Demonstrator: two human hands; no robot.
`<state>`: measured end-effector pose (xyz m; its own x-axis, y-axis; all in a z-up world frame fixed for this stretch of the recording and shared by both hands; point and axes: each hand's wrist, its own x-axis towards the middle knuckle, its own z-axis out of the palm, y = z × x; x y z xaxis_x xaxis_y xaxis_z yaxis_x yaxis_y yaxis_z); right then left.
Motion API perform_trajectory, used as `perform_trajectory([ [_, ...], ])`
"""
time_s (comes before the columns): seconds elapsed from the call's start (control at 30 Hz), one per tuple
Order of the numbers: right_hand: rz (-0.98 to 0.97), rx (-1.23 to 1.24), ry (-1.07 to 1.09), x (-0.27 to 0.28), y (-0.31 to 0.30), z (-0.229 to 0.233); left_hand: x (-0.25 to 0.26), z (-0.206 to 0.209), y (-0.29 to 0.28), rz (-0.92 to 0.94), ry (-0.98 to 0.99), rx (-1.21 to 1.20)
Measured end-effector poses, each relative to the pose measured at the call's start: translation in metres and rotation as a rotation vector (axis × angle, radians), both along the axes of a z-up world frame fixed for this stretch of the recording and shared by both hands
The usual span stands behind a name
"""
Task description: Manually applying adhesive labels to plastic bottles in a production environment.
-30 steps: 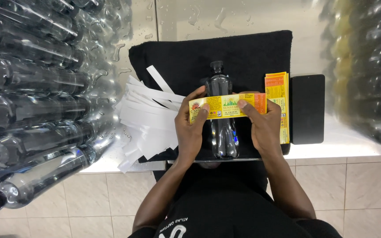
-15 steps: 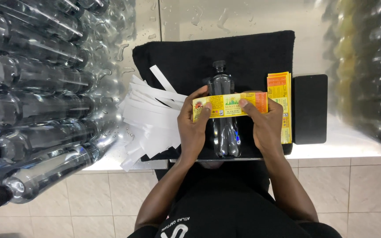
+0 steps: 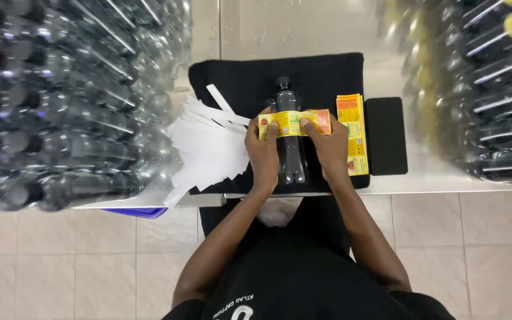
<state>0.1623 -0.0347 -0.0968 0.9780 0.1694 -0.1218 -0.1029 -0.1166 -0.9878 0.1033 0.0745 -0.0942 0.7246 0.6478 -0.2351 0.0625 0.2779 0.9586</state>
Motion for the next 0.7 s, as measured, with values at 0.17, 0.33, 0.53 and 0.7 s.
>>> perform_trajectory([
  [0.17, -0.049, 0.058, 0.086, -0.016, -0.007, 0.005, -0.01, 0.022, -0.017, 0.145, -0.133, -0.076],
  [0.33, 0.038, 0.267, -0.035, -0.046, -0.029, 0.034, -0.027, 0.049, -0.029, 0.097, -0.451, -0.037],
  [0.53, 0.289, 0.256, -0.129, -0.064, -0.059, 0.002, -0.036, 0.064, -0.041, 0.01, -0.641, 0.113],
  [0.7, 0.332, 0.239, -0.208, -0.07, -0.07, -0.015, -0.039, 0.064, -0.051, -0.043, -0.731, 0.118],
])
